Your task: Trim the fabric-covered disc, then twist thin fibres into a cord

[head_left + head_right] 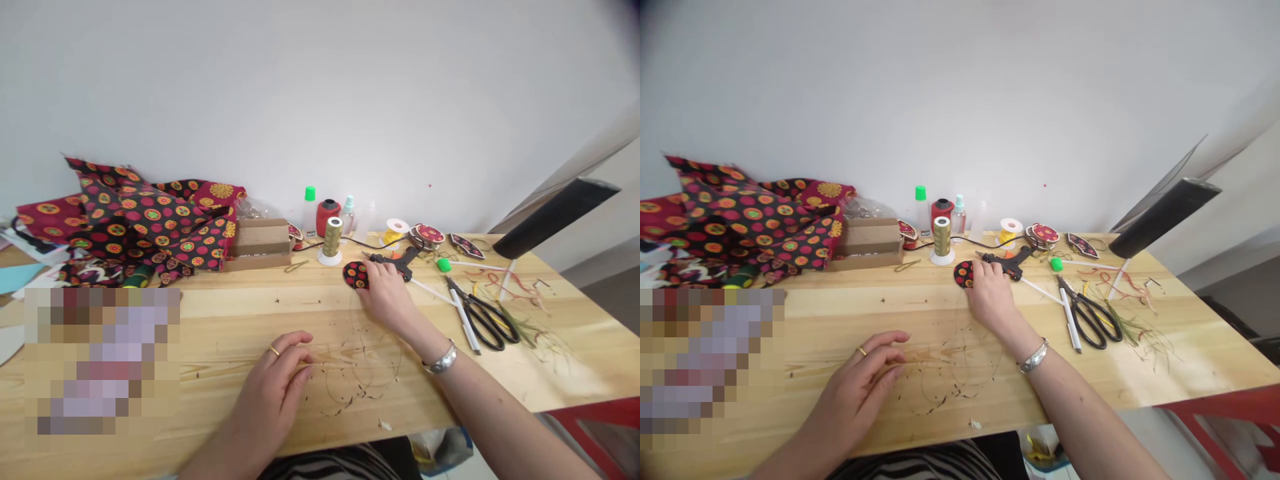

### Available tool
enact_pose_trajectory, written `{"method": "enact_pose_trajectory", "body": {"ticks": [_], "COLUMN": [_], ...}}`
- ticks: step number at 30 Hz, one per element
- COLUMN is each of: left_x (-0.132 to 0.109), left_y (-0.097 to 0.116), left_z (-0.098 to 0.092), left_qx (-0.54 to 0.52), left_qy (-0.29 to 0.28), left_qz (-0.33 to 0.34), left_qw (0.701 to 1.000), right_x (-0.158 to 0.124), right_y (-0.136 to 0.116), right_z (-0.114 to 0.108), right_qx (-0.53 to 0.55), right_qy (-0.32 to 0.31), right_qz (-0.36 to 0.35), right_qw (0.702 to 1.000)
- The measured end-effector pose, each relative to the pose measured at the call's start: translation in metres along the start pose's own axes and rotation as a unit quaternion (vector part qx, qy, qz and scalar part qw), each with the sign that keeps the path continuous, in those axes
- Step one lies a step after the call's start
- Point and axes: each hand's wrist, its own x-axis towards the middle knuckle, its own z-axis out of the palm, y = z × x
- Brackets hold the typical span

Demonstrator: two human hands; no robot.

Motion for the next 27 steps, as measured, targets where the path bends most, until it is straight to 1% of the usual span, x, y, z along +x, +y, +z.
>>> {"method": "enact_pose_trajectory", "body": {"ticks": [3,4,5,8,11,14,18,20,21,22,23,24,25,26,27], "left_x": [-0.002,-0.002,-0.001,0.002,0.006,0.008,0.008,0.007,0.007,0.007,0.007,0.008,0.008,0.009,0.009], "left_y": [0.003,0.004,0.006,0.010,0.012,0.014,0.014,0.014,0.013,0.013,0.013,0.014,0.015,0.015,0.016], "left_z": [-0.002,-0.003,-0.004,-0.006,-0.007,-0.007,-0.007,-0.007,-0.008,-0.008,-0.009,-0.009,-0.008,-0.008,-0.007], "left_qx": [-0.074,-0.096,-0.117,-0.165,-0.192,-0.201,-0.214,-0.216,-0.215,-0.212,-0.209,-0.209,-0.211,-0.215,-0.219], "left_qy": [-0.023,-0.025,-0.023,0.000,0.010,0.005,0.014,0.028,0.036,0.044,0.053,0.062,0.067,0.070,0.070], "left_qz": [-0.018,-0.033,-0.057,-0.155,-0.210,-0.228,-0.214,-0.207,-0.204,-0.201,-0.197,-0.192,-0.187,-0.182,-0.179], "left_qw": [0.997,0.994,0.991,0.974,0.959,0.953,0.953,0.954,0.954,0.955,0.956,0.957,0.957,0.957,0.957], "right_x": [-0.006,-0.011,-0.017,-0.039,-0.063,-0.080,-0.090,-0.091,-0.090,-0.089,-0.088,-0.086,-0.085,-0.083,-0.082], "right_y": [0.000,-0.002,-0.005,-0.022,-0.042,-0.058,-0.069,-0.070,-0.070,-0.069,-0.067,-0.066,-0.064,-0.062,-0.061], "right_z": [-0.010,-0.014,-0.019,-0.028,-0.027,-0.020,-0.018,-0.019,-0.020,-0.020,-0.019,-0.019,-0.017,-0.016,-0.016], "right_qx": [-0.002,0.014,0.043,0.147,0.164,0.148,0.119,0.169,0.227,0.307,0.404,0.505,0.596,0.669,0.723], "right_qy": [0.030,0.026,0.010,-0.079,-0.121,-0.117,-0.103,-0.099,-0.103,-0.115,-0.134,-0.155,-0.173,-0.186,-0.194], "right_qz": [0.024,0.029,0.030,0.011,-0.027,-0.053,-0.054,-0.026,-0.001,0.033,0.073,0.114,0.150,0.177,0.195], "right_qw": [0.999,0.999,0.999,0.986,0.979,0.981,0.986,0.980,0.969,0.944,0.902,0.841,0.770,0.697,0.634]}}
